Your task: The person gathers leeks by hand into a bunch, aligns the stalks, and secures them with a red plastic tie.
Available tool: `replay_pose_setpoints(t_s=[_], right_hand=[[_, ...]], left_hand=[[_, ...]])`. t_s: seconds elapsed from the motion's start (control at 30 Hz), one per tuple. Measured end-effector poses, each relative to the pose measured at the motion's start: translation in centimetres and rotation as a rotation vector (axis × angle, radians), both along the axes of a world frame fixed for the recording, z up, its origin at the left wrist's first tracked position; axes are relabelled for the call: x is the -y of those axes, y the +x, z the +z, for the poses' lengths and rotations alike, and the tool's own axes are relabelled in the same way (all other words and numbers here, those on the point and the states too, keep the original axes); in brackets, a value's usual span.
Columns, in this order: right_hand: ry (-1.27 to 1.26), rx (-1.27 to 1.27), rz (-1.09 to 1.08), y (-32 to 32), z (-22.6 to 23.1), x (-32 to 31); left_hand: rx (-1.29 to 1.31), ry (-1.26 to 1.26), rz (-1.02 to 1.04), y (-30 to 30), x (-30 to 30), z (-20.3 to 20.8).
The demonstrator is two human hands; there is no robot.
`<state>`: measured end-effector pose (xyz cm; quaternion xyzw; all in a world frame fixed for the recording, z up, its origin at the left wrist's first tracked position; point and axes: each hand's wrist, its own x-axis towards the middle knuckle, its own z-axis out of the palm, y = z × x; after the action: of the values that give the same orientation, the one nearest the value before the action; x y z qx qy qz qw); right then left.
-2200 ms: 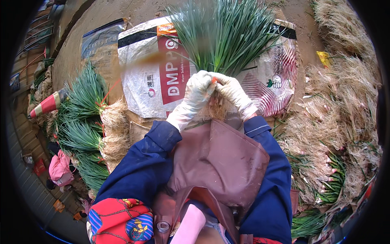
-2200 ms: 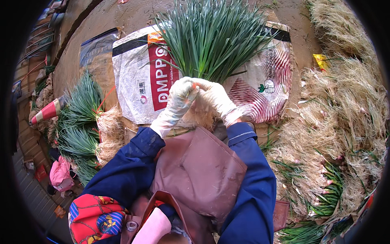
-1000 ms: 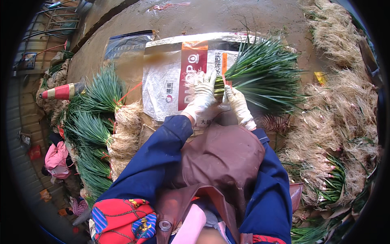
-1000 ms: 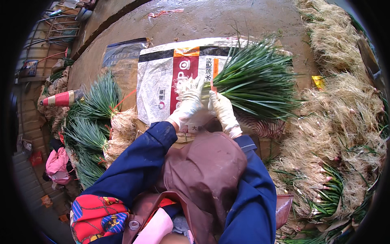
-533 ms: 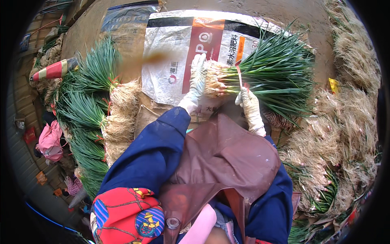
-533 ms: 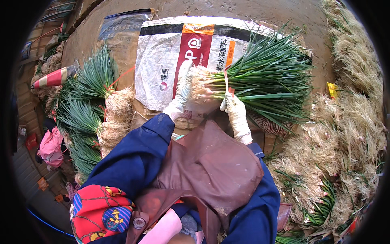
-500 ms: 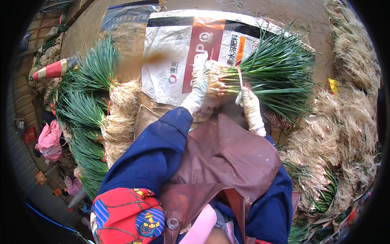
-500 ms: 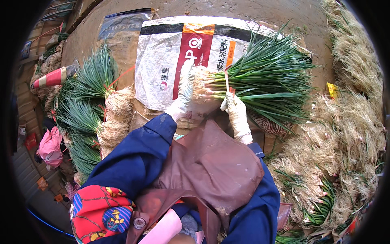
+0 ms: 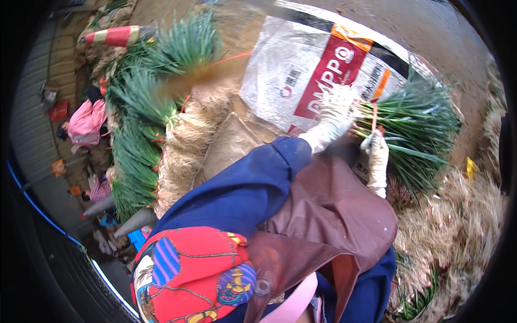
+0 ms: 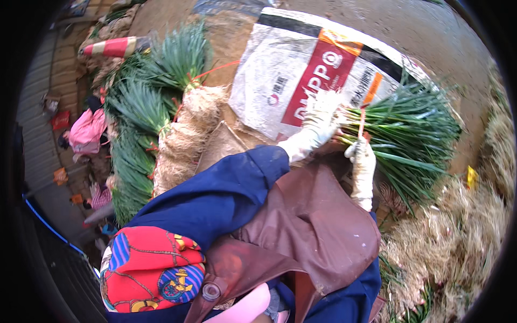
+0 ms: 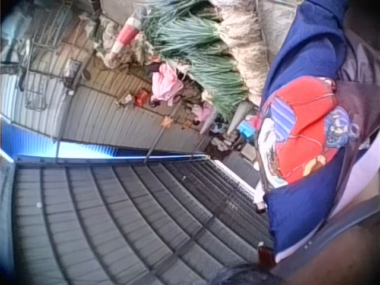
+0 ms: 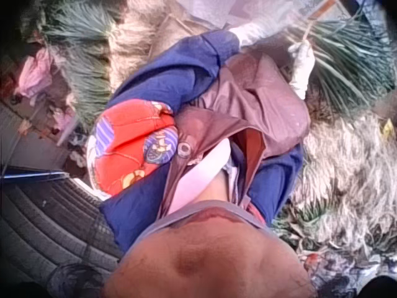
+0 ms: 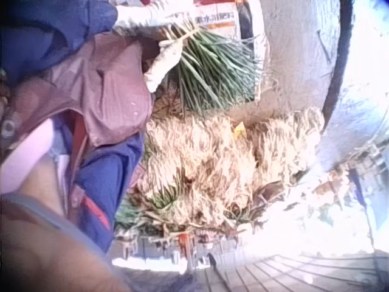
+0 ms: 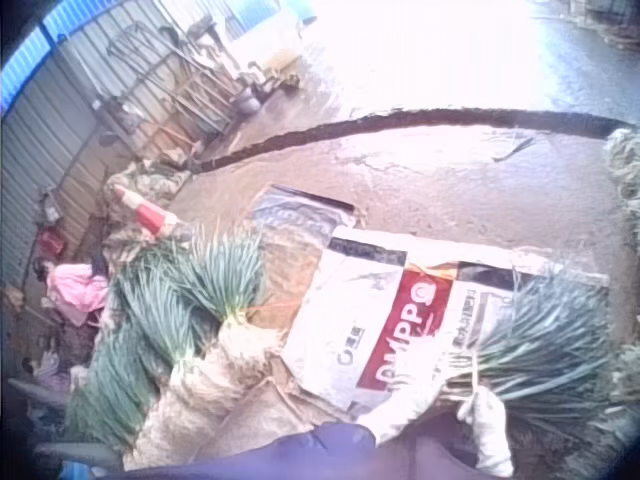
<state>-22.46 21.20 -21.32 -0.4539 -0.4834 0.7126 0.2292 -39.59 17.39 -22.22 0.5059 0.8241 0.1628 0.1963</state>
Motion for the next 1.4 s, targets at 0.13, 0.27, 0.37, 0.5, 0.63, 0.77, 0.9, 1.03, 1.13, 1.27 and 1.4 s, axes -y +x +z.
replay_pose_setpoints(t_s=[0.13, 0.27, 0.37, 0.5, 0.63, 0.77, 0.9, 1.03, 1.13, 1.27, 1.4], right_hand=[[-0.014, 0.087, 0.054, 0.0, -0.3, -0.9], [0.099, 0.134, 0.108, -0.3, 0.5, -0.7], [0.153, 0.234, 0.182, -1.6, 1.4, -0.5], [0.414, 0.342, 0.381, -3.5, 2.7, -0.5], [0.432, 0.326, 0.330, -3.7, 3.2, -0.4], [0.034, 0.131, 0.136, -1.5, 3.5, -1.6], [-0.012, 0.053, 0.021, -0.3, 3.2, -3.1], [0.069, 0.060, 0.095, -0.7, 2.6, -3.2], [0.059, 0.032, 0.029, -1.3, 2.2, -2.8], [0.011, 0.029, 0.026, -1.8, 2.0, -2.7], [-0.064, -0.072, -0.063, -1.6, 2.0, -3.2]], left_hand=[[-0.088, 0.233, -0.396, 2.4, 0.1, 2.0], [-0.235, 0.074, -0.423, 2.7, -1.4, -0.6], [-0.222, 0.101, -0.241, 1.5, -3.8, -3.2], [-0.211, -0.068, -0.303, 0.4, -4.6, -3.0], [0.001, 0.087, -0.357, -0.5, -3.9, -0.2], [0.102, 0.178, -0.510, -2.1, -3.9, 1.6], [0.236, 0.197, -0.652, -4.1, -4.3, 1.2], [0.324, 0.275, -0.570, -4.2, -3.7, 0.4], [0.399, 0.293, -0.501, -3.3, -3.2, 0.2], [0.290, 0.298, -0.410, -2.0, -3.3, -0.1], [0.220, 0.276, -0.395, -2.0, -3.6, -0.4]])
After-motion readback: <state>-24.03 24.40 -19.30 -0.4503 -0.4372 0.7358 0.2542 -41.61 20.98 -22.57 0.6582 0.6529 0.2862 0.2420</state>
